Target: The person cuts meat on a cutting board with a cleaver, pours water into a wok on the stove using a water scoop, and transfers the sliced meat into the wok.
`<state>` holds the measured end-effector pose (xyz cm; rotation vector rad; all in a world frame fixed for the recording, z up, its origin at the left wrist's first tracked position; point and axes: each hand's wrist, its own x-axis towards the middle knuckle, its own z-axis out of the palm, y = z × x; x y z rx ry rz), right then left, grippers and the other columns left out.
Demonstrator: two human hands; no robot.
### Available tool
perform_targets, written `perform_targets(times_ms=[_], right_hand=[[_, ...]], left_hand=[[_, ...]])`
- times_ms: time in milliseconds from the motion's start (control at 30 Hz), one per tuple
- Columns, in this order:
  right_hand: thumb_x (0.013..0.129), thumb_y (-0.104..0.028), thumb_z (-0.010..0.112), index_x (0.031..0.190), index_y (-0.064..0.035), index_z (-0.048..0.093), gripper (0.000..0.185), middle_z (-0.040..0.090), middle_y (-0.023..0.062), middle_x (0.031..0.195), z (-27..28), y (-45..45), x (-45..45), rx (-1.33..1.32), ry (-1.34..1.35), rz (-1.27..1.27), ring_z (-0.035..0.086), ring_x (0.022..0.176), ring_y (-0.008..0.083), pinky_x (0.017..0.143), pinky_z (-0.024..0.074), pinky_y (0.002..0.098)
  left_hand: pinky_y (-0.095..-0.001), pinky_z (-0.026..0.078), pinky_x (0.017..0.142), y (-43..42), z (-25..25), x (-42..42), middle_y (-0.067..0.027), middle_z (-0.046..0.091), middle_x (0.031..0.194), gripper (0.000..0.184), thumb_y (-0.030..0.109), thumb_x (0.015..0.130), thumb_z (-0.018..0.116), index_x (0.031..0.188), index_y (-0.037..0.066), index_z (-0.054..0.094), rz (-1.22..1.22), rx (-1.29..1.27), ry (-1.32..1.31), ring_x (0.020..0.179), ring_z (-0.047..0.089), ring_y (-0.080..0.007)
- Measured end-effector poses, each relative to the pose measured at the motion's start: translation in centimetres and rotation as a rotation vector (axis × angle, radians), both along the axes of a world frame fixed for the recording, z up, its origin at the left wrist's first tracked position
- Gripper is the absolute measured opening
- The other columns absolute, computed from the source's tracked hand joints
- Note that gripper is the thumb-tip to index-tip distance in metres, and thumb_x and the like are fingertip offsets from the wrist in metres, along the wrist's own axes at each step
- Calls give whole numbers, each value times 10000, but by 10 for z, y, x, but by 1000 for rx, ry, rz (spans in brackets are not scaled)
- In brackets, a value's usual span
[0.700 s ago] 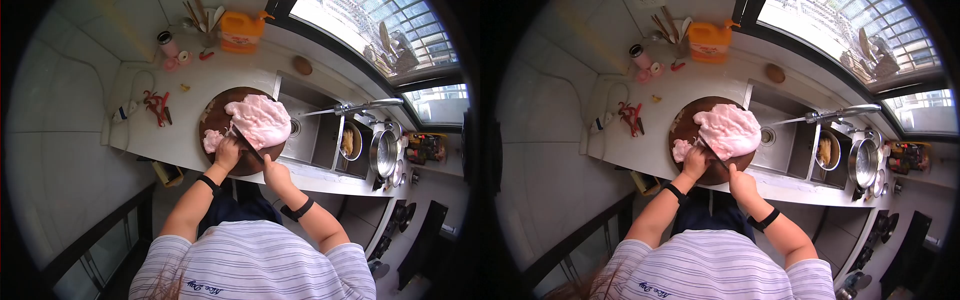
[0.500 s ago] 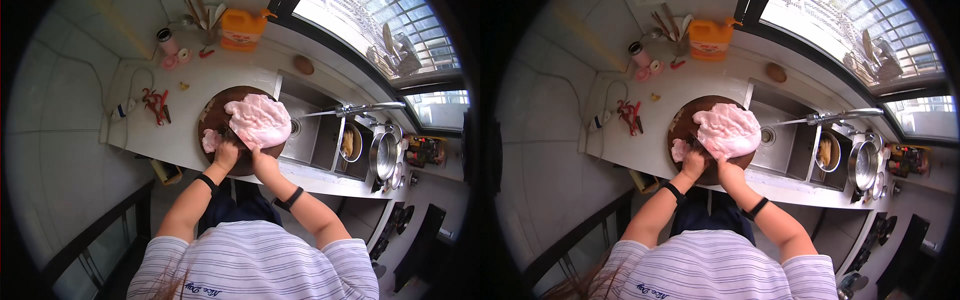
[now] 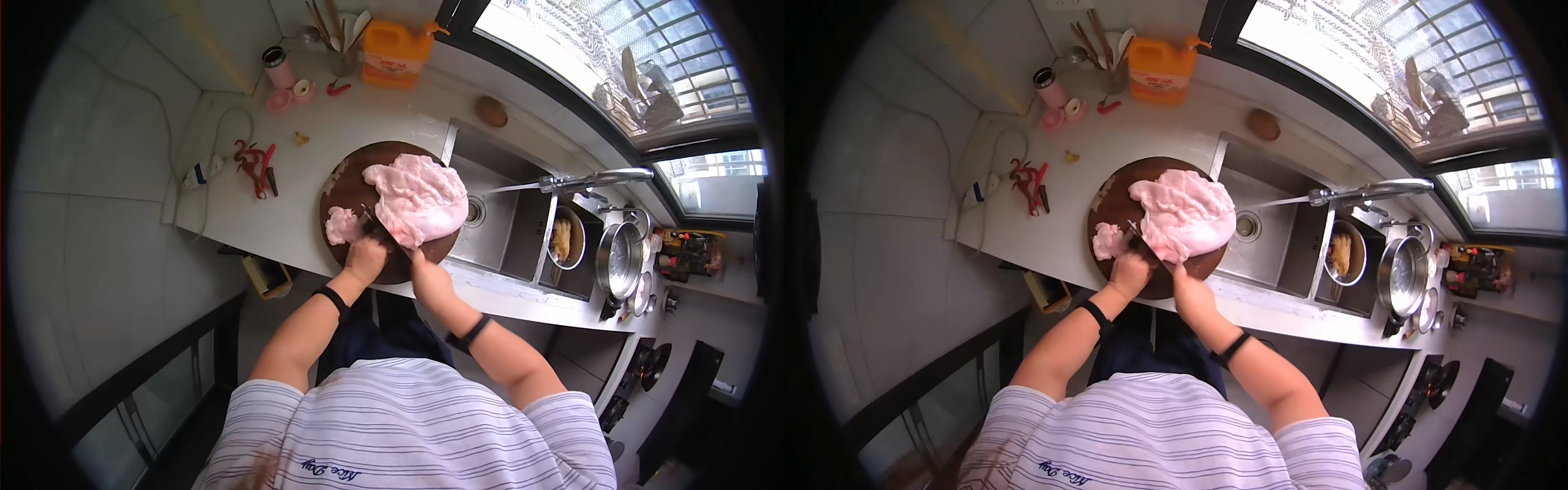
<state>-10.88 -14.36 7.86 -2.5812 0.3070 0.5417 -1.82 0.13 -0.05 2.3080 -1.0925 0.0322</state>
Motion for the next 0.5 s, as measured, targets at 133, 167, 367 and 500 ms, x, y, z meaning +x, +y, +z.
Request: perform_targets(times_ms=[133, 167, 367, 500], right_hand=[[791, -66, 453, 1048, -40, 432, 259, 611, 229, 715, -15, 15, 61, 5, -235, 0, 607, 643, 400, 548, 470, 490], [796, -70, 449, 1029, -29, 432, 238, 611, 229, 715, -13, 12, 57, 3, -186, 4, 608, 656, 400, 558, 469, 492], [824, -117, 436, 943, -14, 409, 160, 602, 220, 678, 4, -40, -46, -60, 33, -12, 599, 646, 404, 573, 451, 510], [824, -122, 440, 913, -28, 419, 132, 597, 211, 643, -9, -43, -36, -123, -110, -94, 597, 622, 400, 556, 448, 516]], left_hand=[[-399, 490, 674, -8, -4, -6, -123, 593, 717, 87, 148, 648, 620, 648, 63, 603, 223, -18, 151, 680, 598, -282], [-400, 492, 651, 0, -1, 4, -135, 592, 708, 78, 131, 652, 612, 648, 54, 599, 177, 74, 86, 684, 596, -302], [-419, 469, 609, 37, 46, 25, -191, 600, 741, 102, 84, 692, 541, 728, 32, 621, 497, -109, 262, 684, 575, -360], [-403, 450, 543, 30, 70, 15, -146, 594, 631, 84, 68, 693, 548, 657, -5, 571, 625, -110, 411, 563, 571, -327]])
